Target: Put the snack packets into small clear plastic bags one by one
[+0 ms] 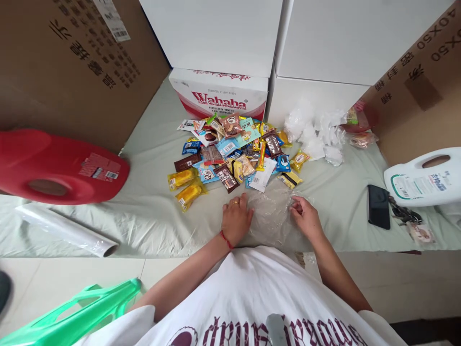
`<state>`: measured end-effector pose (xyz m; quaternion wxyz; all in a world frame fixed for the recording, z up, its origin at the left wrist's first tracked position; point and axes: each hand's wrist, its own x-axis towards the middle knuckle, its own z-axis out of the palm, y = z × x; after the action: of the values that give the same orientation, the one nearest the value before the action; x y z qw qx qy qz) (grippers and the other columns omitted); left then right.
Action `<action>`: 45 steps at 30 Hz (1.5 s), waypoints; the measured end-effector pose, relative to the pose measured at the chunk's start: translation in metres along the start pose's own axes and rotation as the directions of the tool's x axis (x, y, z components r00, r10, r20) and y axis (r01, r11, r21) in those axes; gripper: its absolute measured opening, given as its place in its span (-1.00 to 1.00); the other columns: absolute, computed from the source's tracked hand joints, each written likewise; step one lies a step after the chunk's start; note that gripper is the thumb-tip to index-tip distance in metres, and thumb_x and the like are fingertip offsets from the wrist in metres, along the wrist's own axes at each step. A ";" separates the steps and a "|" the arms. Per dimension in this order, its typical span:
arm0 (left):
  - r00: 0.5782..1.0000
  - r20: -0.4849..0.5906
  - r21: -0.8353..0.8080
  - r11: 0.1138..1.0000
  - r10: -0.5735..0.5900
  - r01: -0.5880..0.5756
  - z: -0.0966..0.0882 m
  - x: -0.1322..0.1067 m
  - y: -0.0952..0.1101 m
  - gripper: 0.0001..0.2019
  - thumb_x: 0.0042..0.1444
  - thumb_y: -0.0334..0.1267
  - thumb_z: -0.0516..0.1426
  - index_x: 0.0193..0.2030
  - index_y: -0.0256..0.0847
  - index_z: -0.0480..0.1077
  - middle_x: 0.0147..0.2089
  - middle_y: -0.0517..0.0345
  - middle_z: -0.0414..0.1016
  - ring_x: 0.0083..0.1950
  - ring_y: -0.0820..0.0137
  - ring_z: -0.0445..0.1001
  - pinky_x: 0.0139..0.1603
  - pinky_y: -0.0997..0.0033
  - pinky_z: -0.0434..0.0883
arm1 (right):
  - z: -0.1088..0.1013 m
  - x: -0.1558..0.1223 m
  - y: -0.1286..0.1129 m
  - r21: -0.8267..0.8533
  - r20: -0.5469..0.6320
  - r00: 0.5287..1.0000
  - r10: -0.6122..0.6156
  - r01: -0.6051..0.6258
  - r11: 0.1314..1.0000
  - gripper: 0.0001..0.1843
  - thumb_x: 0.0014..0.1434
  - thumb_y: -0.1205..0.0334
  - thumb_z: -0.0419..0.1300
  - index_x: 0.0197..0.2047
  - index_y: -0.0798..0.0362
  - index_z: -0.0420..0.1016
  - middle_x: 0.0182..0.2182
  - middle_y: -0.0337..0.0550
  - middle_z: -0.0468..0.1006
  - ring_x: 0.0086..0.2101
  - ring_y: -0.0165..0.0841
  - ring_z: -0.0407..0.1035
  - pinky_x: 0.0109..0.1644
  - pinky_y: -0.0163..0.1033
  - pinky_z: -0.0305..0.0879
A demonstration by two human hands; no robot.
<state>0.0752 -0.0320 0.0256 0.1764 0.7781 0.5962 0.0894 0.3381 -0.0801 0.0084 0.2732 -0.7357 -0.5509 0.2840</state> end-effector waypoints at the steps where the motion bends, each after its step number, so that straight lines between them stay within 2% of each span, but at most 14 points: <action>1: 1.000 0.005 -0.076 0.997 -0.022 0.023 0.004 0.003 -0.003 -0.53 0.29 -0.22 0.08 0.29 -0.36 0.28 0.05 -0.26 0.55 0.08 -0.03 0.51 0.05 0.04 0.37 | -0.002 -0.004 0.000 -0.047 0.001 1.000 -0.011 0.011 0.999 -0.60 0.23 0.10 0.14 0.10 0.03 0.48 -0.16 -0.10 0.55 -0.32 -0.30 0.47 -0.08 -0.10 0.45; 8: 0.996 0.009 -0.378 0.921 -0.093 0.089 0.001 0.039 -0.039 -0.65 0.26 -0.18 0.09 0.15 -0.21 0.32 -0.30 0.14 0.50 -0.30 0.27 0.52 -0.24 0.31 0.39 | -0.031 -0.021 -0.034 -0.259 -0.185 0.926 -0.329 0.277 0.925 -0.73 0.35 0.23 0.07 0.00 0.00 0.56 -0.09 -0.02 0.51 -0.19 -0.26 0.48 -0.08 -0.16 0.43; 10: 0.997 0.018 -0.490 0.869 -0.074 0.074 -0.002 0.047 -0.047 -0.66 0.21 -0.16 0.13 0.09 -0.18 0.33 -0.34 0.21 0.43 -0.34 0.33 0.47 -0.26 0.35 0.39 | -0.030 -0.019 -0.051 -0.209 0.045 0.864 -0.501 0.499 0.841 -0.69 0.34 0.35 0.05 -0.01 -0.03 0.58 -0.12 -0.06 0.55 -0.15 -0.28 0.48 -0.08 -0.21 0.41; 12: 0.998 0.052 -0.603 0.797 -0.022 0.049 -0.003 0.054 -0.052 -0.63 0.15 -0.15 0.18 0.08 -0.17 0.33 -0.31 0.23 0.41 -0.35 0.38 0.43 -0.24 0.36 0.41 | -0.021 -0.012 -0.067 -0.107 0.365 0.721 -0.589 0.661 0.743 -0.65 0.30 0.43 0.05 -0.03 -0.05 0.61 -0.14 -0.09 0.58 -0.16 -0.30 0.49 -0.11 -0.24 0.41; 15: 0.994 0.093 -0.684 0.729 0.049 0.028 -0.004 0.058 -0.056 -0.45 0.03 -0.14 0.27 0.16 -0.18 0.28 -0.09 0.09 0.45 -0.22 0.37 0.48 -0.16 0.33 0.48 | 0.000 0.007 -0.082 0.021 0.595 0.564 -0.573 0.701 0.713 -0.65 0.28 0.41 0.10 0.02 -0.02 0.62 -0.04 -0.07 0.60 -0.10 -0.26 0.51 -0.02 -0.19 0.44; 17: 0.997 0.047 -0.660 0.751 0.057 -0.012 -0.008 0.053 -0.055 -0.32 -0.01 -0.15 0.31 0.26 -0.19 0.23 0.13 -0.08 0.40 -0.01 0.26 0.50 -0.06 0.25 0.51 | 0.013 0.023 -0.086 0.069 0.541 0.624 -0.564 0.635 0.769 -0.58 0.27 0.38 0.13 0.16 -0.01 0.56 0.13 -0.02 0.54 0.04 -0.22 0.47 0.14 -0.11 0.41; 19: 0.995 -0.095 -0.529 0.844 0.040 -0.084 -0.012 0.040 -0.052 -0.24 0.01 -0.19 0.31 0.35 -0.20 0.17 0.31 -0.22 0.28 0.26 0.09 0.39 0.13 0.08 0.47 | 0.024 0.039 -0.088 0.117 0.416 0.758 -0.503 0.504 0.856 -0.49 0.27 0.34 0.14 0.27 -0.02 0.47 0.23 -0.01 0.46 0.03 -0.22 0.48 0.17 -0.07 0.40; 21: 0.965 -0.260 -0.314 0.941 0.041 -0.124 -0.014 0.022 -0.046 -0.29 0.09 -0.26 0.26 0.39 -0.20 0.17 0.42 -0.28 0.18 0.43 -0.02 0.19 0.34 -0.11 0.30 | 0.033 0.051 -0.088 0.176 0.325 0.867 -0.377 0.336 0.925 -0.45 0.26 0.28 0.15 0.31 -0.06 0.42 0.28 -0.01 0.41 -0.22 -0.33 0.52 0.03 -0.09 0.50; 23: 0.939 -0.313 -0.125 0.975 0.139 -0.186 -0.014 0.006 -0.039 -0.44 0.18 -0.35 0.17 0.34 -0.12 0.29 0.44 -0.18 0.22 0.49 -0.01 0.10 0.45 -0.18 0.13 | 0.044 0.058 -0.089 0.246 0.308 0.911 -0.276 0.204 0.948 -0.41 0.23 0.23 0.18 0.33 -0.08 0.41 0.36 0.01 0.30 -0.45 -0.47 0.43 -0.15 -0.13 0.54; 27: 0.895 -0.083 -0.052 0.895 0.438 -0.443 -0.009 -0.005 -0.033 -0.59 0.23 -0.48 0.04 0.09 0.02 0.53 0.26 0.10 0.51 0.44 0.17 0.25 0.51 -0.11 0.00 | 0.064 0.060 -0.088 0.334 0.294 0.932 -0.214 0.110 0.936 -0.33 0.12 0.29 0.24 0.33 -0.09 0.41 0.46 0.04 0.10 -0.41 -0.49 0.45 -0.09 -0.14 0.55; 32: 0.981 -0.098 -0.135 0.974 0.168 -0.180 -0.009 0.018 -0.040 -0.76 0.30 -0.32 0.03 -0.15 -0.12 0.55 -0.05 0.06 0.65 0.30 0.17 0.41 0.45 -0.21 0.03 | 0.057 0.050 -0.075 0.368 0.198 0.967 -0.162 0.080 0.926 -0.51 0.16 0.25 0.21 0.18 -0.04 0.55 0.44 0.07 0.12 -0.34 -0.41 0.53 -0.04 -0.05 0.55; 37: 0.987 -0.125 -0.082 0.990 0.103 -0.114 -0.005 0.028 -0.038 -0.71 0.33 -0.12 0.05 -0.24 -0.14 0.57 0.02 -0.03 0.60 0.30 0.08 0.37 0.43 -0.24 0.01 | 0.025 0.013 -0.053 0.103 0.138 0.937 -0.322 0.310 0.945 -0.66 0.31 0.20 0.10 0.07 0.01 0.59 0.19 0.06 0.44 -0.09 -0.24 0.51 0.05 -0.04 0.49; 41: 0.990 -0.081 -0.090 0.988 0.118 -0.125 0.005 0.029 -0.039 -0.65 0.16 -0.34 0.10 0.07 -0.10 0.53 0.33 -0.04 0.43 0.48 0.06 0.17 0.46 -0.31 -0.07 | 0.015 -0.030 -0.051 -0.194 0.345 0.880 -0.326 0.406 0.893 -0.57 0.30 0.26 0.13 0.22 0.03 0.48 0.17 0.12 0.40 -0.06 -0.18 0.50 0.03 -0.07 0.46; 45: 0.989 0.004 -0.135 0.980 0.145 -0.143 0.002 0.040 -0.049 -0.48 0.01 -0.47 0.07 0.12 -0.06 0.52 0.36 0.03 0.42 0.50 0.13 0.17 0.48 -0.26 -0.06 | 0.025 -0.050 -0.068 -0.300 0.590 0.774 -0.230 0.474 0.828 -0.47 0.33 0.21 0.15 0.35 -0.01 0.36 -0.02 0.04 0.57 -0.14 -0.16 0.54 -0.06 -0.15 0.43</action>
<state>0.0423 0.0170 0.0025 0.2254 0.8061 0.5298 0.1366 0.2643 -0.1097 0.0460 -0.0102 -0.5499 -0.7839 0.2881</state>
